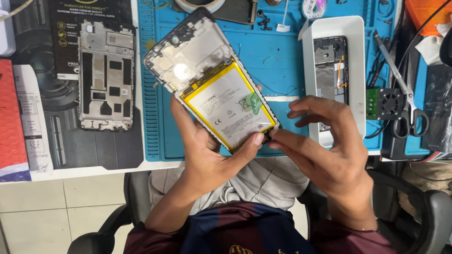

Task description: The person works at a repair bench on an opened smartphone, using a pry tool to lift the battery from the phone frame and then removing the motherboard board assembly by hand. They set the battery aside on the mat and hold and turn the logic board while separating it from the housing.

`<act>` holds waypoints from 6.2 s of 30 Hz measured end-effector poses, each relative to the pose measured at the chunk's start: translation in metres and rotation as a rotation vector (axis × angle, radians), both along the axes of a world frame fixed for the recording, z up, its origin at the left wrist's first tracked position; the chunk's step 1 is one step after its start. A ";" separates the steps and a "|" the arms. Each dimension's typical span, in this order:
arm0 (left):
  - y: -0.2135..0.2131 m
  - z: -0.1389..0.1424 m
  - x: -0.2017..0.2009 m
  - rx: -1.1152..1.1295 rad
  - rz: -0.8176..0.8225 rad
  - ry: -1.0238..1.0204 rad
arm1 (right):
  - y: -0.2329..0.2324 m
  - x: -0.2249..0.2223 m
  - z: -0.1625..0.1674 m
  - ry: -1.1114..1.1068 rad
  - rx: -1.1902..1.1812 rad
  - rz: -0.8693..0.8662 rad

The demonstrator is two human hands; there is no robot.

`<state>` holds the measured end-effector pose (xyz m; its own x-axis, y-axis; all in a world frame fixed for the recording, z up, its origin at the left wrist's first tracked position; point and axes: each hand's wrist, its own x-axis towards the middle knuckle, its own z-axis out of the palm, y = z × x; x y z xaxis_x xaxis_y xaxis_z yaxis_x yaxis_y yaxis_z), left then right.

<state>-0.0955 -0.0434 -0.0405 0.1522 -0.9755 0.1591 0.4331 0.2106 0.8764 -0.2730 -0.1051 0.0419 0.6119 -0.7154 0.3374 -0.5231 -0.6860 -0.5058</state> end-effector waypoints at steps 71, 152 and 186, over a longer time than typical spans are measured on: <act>-0.010 -0.002 0.042 0.050 0.102 -0.213 | 0.014 -0.002 -0.052 0.034 0.246 0.202; 0.013 -0.008 -0.001 0.014 0.012 -0.325 | 0.036 0.005 -0.026 -0.184 0.311 -0.386; 0.010 -0.017 0.008 0.018 -0.189 -0.265 | 0.000 -0.034 -0.036 -0.429 1.120 -0.208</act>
<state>-0.0879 -0.0334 -0.0573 -0.0767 -0.9855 0.1515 0.2193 0.1316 0.9667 -0.3073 -0.1056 0.0059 0.4410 -0.8114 -0.3835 -0.2160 0.3188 -0.9229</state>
